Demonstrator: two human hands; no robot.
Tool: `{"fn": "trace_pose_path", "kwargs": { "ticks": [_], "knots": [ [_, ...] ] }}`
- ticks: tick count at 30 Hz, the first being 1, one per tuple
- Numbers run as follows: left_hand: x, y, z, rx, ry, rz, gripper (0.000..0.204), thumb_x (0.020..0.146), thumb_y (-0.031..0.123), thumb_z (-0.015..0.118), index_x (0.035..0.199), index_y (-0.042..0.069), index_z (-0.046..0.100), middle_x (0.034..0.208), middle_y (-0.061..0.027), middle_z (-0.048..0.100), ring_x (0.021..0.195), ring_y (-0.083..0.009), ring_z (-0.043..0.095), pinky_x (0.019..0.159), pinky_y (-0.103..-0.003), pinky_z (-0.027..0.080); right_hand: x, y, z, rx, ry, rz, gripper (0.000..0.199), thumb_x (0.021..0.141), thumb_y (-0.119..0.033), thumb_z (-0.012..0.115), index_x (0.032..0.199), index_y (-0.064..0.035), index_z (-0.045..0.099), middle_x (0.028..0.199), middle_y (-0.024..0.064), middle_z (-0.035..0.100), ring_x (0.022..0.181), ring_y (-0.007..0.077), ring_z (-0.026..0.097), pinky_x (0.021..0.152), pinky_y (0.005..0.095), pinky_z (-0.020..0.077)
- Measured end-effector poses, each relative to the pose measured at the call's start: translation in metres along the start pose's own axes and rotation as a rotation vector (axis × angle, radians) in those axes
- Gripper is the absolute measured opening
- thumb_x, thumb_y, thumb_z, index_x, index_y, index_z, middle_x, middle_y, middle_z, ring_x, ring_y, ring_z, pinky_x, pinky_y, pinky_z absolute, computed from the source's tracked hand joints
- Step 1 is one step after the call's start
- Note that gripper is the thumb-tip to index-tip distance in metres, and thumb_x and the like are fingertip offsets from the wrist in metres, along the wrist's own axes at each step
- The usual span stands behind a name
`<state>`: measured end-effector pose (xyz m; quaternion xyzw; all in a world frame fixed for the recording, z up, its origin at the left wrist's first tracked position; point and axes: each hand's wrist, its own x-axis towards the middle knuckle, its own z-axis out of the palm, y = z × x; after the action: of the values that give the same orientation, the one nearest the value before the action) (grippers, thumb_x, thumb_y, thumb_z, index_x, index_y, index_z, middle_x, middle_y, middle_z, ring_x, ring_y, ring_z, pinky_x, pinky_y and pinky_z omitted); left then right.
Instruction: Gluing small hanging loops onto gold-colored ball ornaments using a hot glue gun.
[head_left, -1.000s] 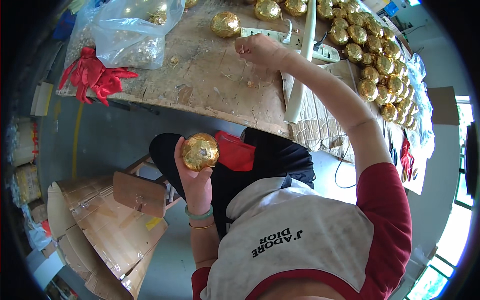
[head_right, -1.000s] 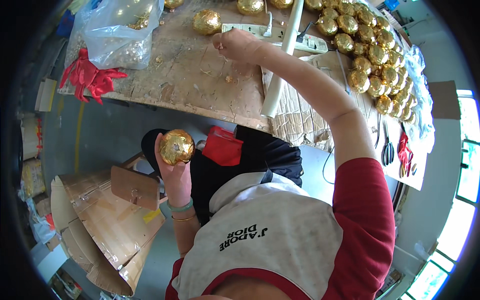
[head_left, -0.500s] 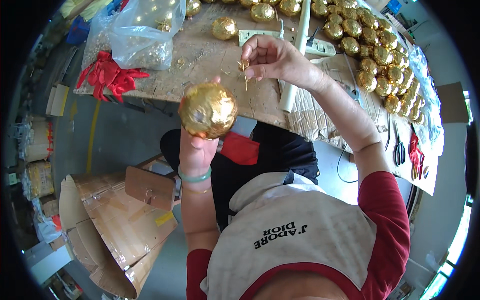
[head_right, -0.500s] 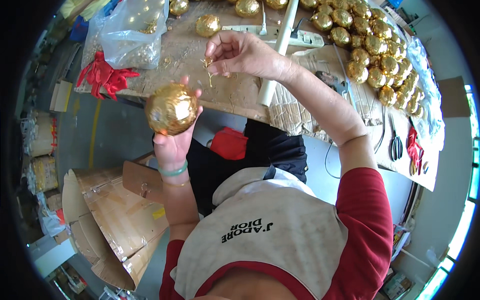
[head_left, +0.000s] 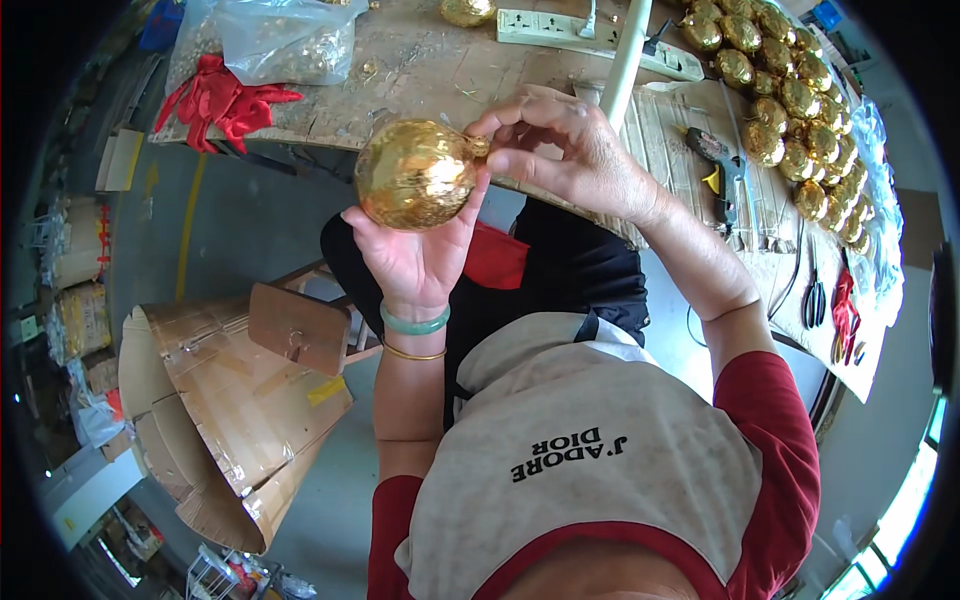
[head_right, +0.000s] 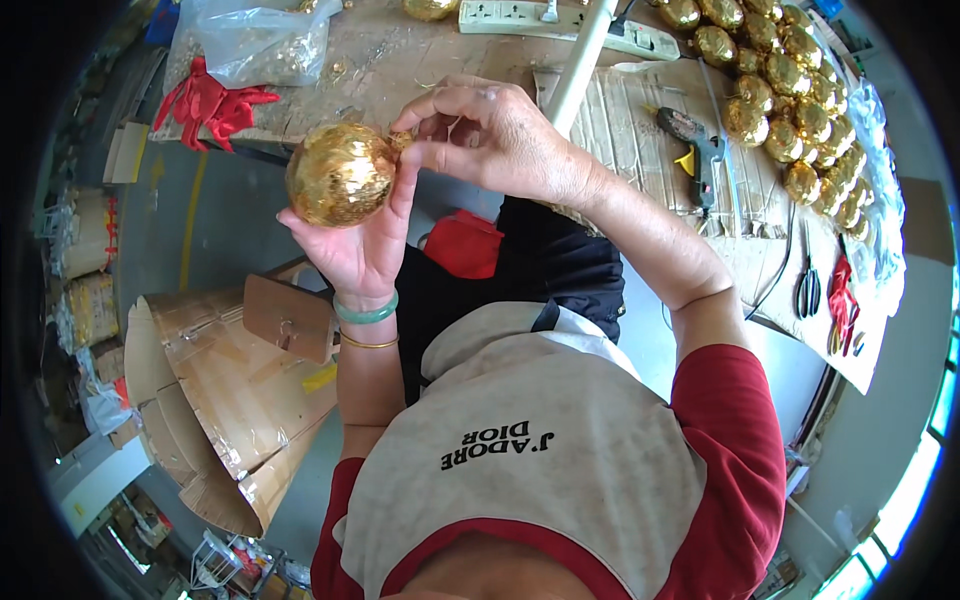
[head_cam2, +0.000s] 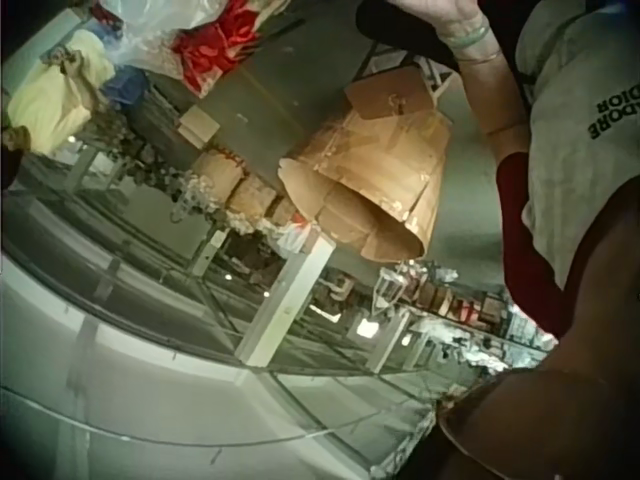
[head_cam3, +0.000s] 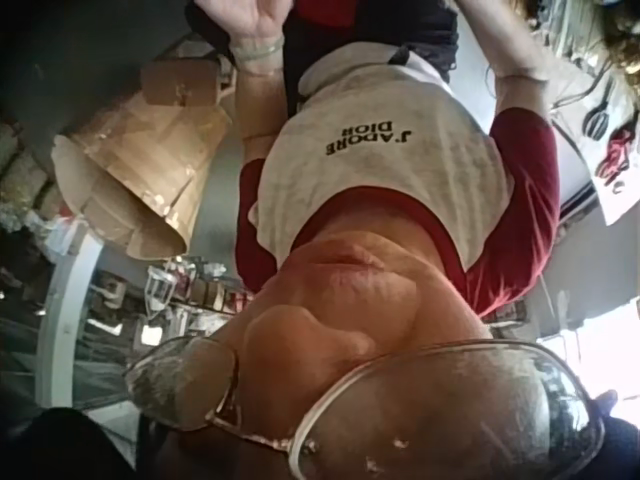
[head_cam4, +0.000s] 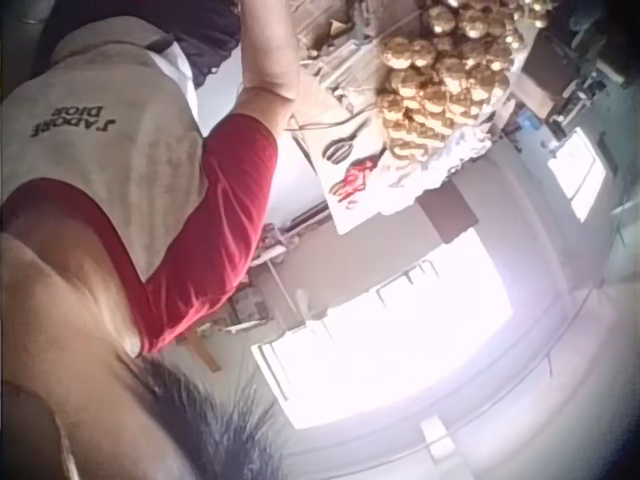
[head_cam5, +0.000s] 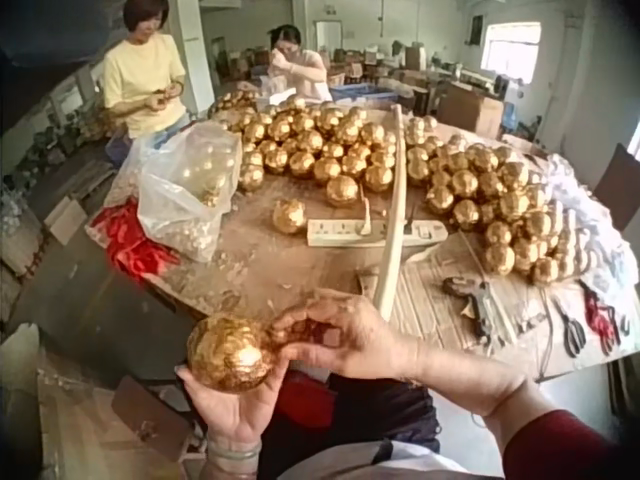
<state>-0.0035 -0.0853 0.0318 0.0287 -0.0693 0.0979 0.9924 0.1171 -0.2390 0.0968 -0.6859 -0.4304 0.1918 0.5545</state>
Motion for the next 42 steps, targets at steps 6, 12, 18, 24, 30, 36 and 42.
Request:
{"fn": "trace_pose_path", "kwargs": {
  "ticks": [6, 12, 18, 24, 30, 36, 42],
  "knots": [
    [-0.003, 0.002, 0.004, 0.036, 0.079, 0.037, 0.096, 0.072, 0.044, 0.081, 0.145, 0.008, 0.030, 0.147, -0.0226, 0.031, 0.139, -0.0436, 0.025, 0.116, -0.057, 0.024, 0.003, 0.004, -0.001, -0.352, 0.086, -0.244, 0.023, 0.085, -0.011, 0.072, 0.107, -0.0071, 0.070, 0.093, 0.0052, 0.068, 0.086, 0.0130, 0.065, 0.076, 0.0266, 0.0538],
    [0.000, 0.007, -0.002, -0.009, 0.042, -0.036, 0.100, 0.072, 0.049, 0.080, 0.145, 0.005, 0.028, 0.148, -0.0230, 0.030, 0.139, -0.0500, 0.020, 0.117, -0.056, 0.022, 0.010, 0.014, -0.007, -0.083, -0.008, -0.144, 0.016, 0.085, -0.009, 0.069, 0.101, -0.0050, 0.072, 0.093, 0.0078, 0.070, 0.088, 0.0166, 0.066, 0.076, 0.0276, 0.0539],
    [0.002, 0.010, -0.009, -0.140, 0.030, 0.038, 0.096, 0.074, 0.052, 0.078, 0.144, 0.007, 0.031, 0.148, -0.0233, 0.031, 0.139, -0.0502, 0.020, 0.116, -0.056, 0.024, 0.009, 0.012, -0.012, -0.169, -0.023, -0.353, 0.014, 0.085, -0.008, 0.069, 0.099, -0.0045, 0.071, 0.093, 0.0080, 0.069, 0.089, 0.0191, 0.067, 0.077, 0.0286, 0.0536],
    [0.003, 0.011, -0.003, -0.147, 0.034, 0.015, 0.097, 0.075, 0.051, 0.077, 0.143, 0.001, 0.030, 0.146, -0.0232, 0.033, 0.138, -0.0489, 0.022, 0.116, -0.055, 0.024, 0.007, 0.011, -0.020, -0.356, -0.162, -0.329, 0.015, 0.083, -0.013, 0.074, 0.095, -0.0049, 0.070, 0.102, 0.0094, 0.067, 0.094, 0.0207, 0.066, 0.080, 0.0329, 0.0534],
    [0.001, 0.009, -0.004, -0.194, -0.045, 0.021, 0.095, 0.075, 0.053, 0.076, 0.144, 0.006, 0.031, 0.146, -0.0209, 0.034, 0.138, -0.0443, 0.028, 0.116, -0.056, 0.026, 0.023, 0.001, -0.009, -0.338, 0.041, -0.275, 0.019, 0.080, -0.013, 0.077, 0.093, -0.0038, 0.066, 0.109, 0.0097, 0.063, 0.104, 0.0226, 0.062, 0.090, 0.0363, 0.0516],
    [0.000, 0.010, 0.000, -0.169, -0.005, 0.068, 0.092, 0.075, 0.053, 0.076, 0.145, 0.012, 0.033, 0.146, -0.0197, 0.034, 0.137, -0.0431, 0.029, 0.115, -0.057, 0.026, 0.028, 0.009, 0.006, -0.249, -0.023, -0.228, 0.030, 0.081, -0.005, 0.074, 0.109, -0.0074, 0.067, 0.107, 0.0085, 0.064, 0.100, 0.0206, 0.063, 0.089, 0.0335, 0.0521],
    [0.000, 0.020, 0.011, -0.015, -0.056, -0.079, 0.099, 0.072, 0.053, 0.079, 0.147, 0.012, 0.028, 0.152, -0.0242, 0.019, 0.138, -0.0455, 0.024, 0.112, -0.060, 0.029, 0.035, 0.023, 0.001, 0.369, -0.116, -0.019, 0.023, 0.087, -0.003, 0.067, 0.110, -0.0041, 0.065, 0.112, 0.0093, 0.064, 0.108, 0.0173, 0.061, 0.092, 0.0303, 0.0503]
  ]
}}
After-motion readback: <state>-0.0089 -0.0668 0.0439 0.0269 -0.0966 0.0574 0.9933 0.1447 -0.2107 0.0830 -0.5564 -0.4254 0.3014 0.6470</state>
